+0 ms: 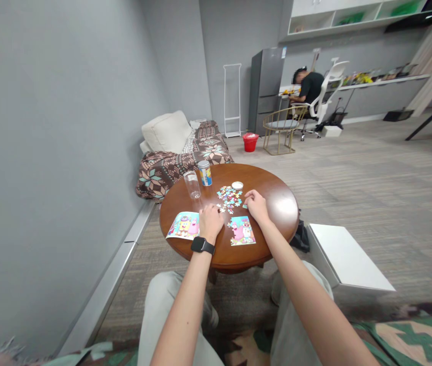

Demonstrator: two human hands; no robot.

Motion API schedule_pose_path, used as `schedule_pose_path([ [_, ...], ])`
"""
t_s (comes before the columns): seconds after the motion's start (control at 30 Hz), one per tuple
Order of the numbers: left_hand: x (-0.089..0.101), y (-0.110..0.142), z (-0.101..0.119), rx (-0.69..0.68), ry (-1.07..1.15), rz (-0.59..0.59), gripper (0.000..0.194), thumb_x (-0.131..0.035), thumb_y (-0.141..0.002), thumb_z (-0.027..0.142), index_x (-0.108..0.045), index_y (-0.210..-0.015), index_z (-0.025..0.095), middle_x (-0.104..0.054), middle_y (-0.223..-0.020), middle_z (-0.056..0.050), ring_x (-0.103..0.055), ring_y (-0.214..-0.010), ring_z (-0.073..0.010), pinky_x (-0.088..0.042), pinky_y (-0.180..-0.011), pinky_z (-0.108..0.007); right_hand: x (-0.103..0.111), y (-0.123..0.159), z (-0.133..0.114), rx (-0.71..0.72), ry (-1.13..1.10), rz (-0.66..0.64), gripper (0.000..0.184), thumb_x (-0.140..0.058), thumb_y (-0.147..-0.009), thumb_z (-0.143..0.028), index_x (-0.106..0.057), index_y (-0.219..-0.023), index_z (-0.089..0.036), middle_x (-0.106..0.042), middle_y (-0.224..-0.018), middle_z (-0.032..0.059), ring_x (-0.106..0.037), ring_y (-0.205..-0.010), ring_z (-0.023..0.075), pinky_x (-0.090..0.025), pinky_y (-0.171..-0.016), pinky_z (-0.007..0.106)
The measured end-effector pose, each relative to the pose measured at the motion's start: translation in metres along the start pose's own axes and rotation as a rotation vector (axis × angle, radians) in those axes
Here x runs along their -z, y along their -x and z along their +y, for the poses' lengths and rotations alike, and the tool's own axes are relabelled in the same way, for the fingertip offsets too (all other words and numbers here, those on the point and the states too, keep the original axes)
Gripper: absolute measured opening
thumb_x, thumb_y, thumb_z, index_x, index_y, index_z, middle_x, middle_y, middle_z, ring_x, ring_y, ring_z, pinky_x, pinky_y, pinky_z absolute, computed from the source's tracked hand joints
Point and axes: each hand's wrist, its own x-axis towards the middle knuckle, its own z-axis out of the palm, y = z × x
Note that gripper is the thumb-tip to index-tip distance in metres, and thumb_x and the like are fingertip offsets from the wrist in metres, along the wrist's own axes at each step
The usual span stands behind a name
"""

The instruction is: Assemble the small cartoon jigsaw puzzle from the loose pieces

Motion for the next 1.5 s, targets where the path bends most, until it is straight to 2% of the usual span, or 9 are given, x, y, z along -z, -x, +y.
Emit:
schedule_pose_path([
  [0.6, -0.0013, 0.0006, -0.0007, -0.003, -0.028, -0.004, 0.032, -0.043, -0.094, 0.015, -0.07, -0.111, 0.017, -0.068, -0.12, -0.011, -0.058, -0.116, -0.0242, -0.041, -0.098, -0.038, 0.0004, 0.0029, -0.0036, -0.005, 0.011, -0.062, 0.018, -0.042, -0.066, -0.018, -0.057, -0.073, -0.024, -0.064, -0.061, -0.0021, -0.059, -0.062, 0.0169, -0.043, -0.066, 0.027],
  [1.5, -0.0012, 0.0018, -0.0003, -0.005, -0.033, 0.005, 0.031, -0.043, -0.094, 0.016, -0.07, -0.109, 0.017, -0.067, -0.118, -0.011, -0.058, -0.114, -0.025, -0.041, -0.097, -0.039, 0.0016, 0.0025, -0.0052, -0.014, 0.036, -0.075, 0.02, -0.042, -0.066, -0.014, -0.06, -0.065, -0.022, -0.065, -0.06, -0.0012, -0.059, -0.063, 0.0165, -0.043, -0.066, 0.026],
])
